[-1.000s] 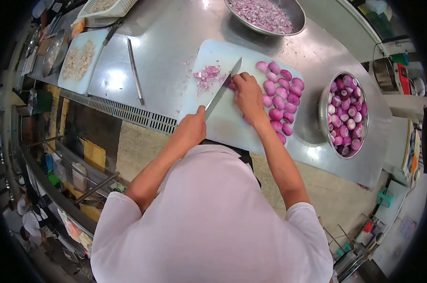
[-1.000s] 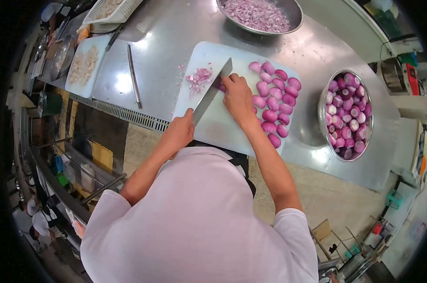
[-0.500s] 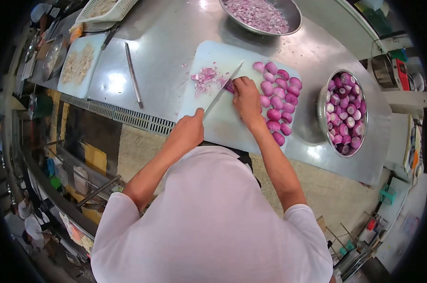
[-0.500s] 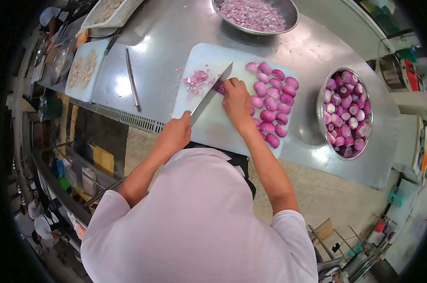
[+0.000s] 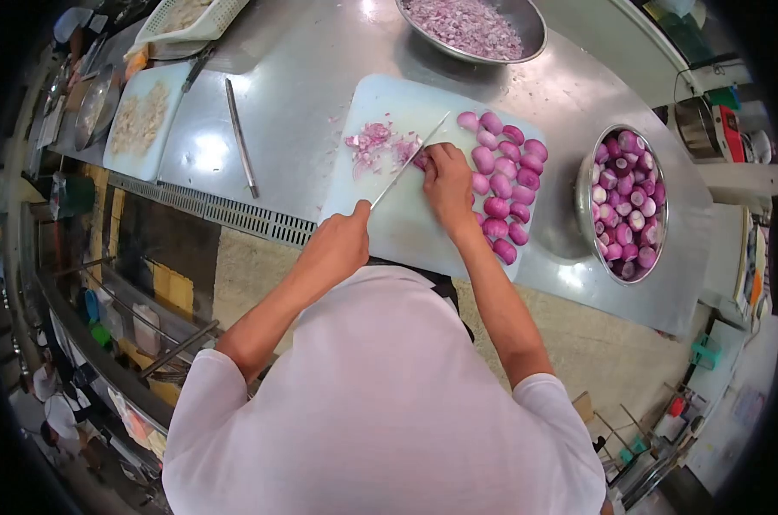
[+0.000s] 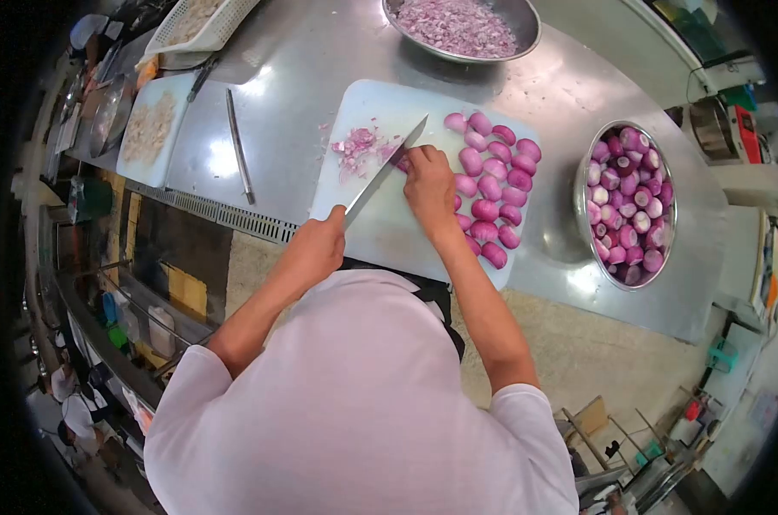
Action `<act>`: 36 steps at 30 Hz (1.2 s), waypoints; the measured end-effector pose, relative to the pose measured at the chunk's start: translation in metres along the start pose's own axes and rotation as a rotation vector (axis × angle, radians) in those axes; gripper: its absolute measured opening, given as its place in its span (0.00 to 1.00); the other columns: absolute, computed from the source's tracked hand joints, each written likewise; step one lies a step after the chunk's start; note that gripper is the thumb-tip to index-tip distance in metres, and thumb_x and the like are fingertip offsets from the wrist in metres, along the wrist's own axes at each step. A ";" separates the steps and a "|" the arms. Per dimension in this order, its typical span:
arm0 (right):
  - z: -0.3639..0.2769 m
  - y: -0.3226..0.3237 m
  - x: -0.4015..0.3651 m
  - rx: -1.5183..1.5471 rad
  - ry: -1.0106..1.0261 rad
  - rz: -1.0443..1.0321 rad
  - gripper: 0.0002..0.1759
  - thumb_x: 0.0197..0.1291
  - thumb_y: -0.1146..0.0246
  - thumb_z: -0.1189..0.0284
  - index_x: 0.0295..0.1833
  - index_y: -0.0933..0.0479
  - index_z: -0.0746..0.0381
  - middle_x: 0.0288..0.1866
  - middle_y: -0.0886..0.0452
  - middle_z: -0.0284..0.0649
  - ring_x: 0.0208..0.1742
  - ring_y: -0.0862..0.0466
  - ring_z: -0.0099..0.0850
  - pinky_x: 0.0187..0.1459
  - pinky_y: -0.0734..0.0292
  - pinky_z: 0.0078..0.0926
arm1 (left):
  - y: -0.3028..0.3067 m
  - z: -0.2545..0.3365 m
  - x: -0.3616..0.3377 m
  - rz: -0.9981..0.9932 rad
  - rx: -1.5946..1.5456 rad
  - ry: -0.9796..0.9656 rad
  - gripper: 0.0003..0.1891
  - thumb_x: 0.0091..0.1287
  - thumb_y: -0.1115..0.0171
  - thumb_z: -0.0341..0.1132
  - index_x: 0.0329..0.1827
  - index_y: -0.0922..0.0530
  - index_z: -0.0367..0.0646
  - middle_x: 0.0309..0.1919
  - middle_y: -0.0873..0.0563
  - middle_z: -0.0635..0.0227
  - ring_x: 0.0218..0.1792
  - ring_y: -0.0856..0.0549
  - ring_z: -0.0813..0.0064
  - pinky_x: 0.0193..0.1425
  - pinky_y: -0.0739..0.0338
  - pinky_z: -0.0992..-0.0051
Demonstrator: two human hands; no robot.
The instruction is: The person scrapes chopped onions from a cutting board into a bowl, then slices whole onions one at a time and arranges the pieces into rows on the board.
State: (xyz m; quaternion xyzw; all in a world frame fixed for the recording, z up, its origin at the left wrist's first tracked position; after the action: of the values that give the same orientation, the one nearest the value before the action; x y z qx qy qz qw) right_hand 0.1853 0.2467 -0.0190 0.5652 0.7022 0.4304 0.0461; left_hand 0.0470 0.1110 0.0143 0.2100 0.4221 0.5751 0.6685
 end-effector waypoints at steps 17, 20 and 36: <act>0.008 -0.001 -0.005 0.072 -0.045 0.015 0.09 0.53 0.37 0.84 0.41 0.22 0.66 0.39 0.21 0.49 0.43 0.21 0.51 0.44 0.25 0.46 | -0.018 -0.015 0.011 0.043 0.029 -0.074 0.11 0.63 0.45 0.21 0.47 0.33 0.33 0.20 0.21 0.42 0.28 0.19 0.37 0.33 0.28 0.45; 0.005 0.001 -0.004 0.072 -0.036 0.034 0.08 0.53 0.37 0.85 0.40 0.22 0.67 0.38 0.21 0.49 0.43 0.21 0.51 0.44 0.25 0.46 | -0.006 -0.003 0.009 0.006 0.048 -0.039 0.11 0.62 0.45 0.21 0.46 0.33 0.33 0.20 0.21 0.43 0.28 0.19 0.38 0.33 0.28 0.45; 0.015 0.004 -0.013 0.127 -0.096 0.046 0.07 0.53 0.38 0.86 0.38 0.22 0.67 0.37 0.21 0.50 0.41 0.21 0.51 0.42 0.26 0.46 | -0.010 0.000 0.008 -0.029 0.011 -0.054 0.11 0.61 0.44 0.21 0.45 0.33 0.33 0.22 0.19 0.43 0.29 0.18 0.39 0.34 0.26 0.46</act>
State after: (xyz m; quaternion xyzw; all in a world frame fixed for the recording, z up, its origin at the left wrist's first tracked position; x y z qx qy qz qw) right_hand 0.2013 0.2438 -0.0310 0.6031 0.7118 0.3585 0.0339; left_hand 0.0526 0.1159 0.0040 0.2231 0.4101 0.5571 0.6868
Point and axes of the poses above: each hand's wrist, its own x-axis towards the middle knuckle, its own y-axis out of the back of the hand, z = x × y, the point moved 8 cm from there along x, towards the middle knuckle
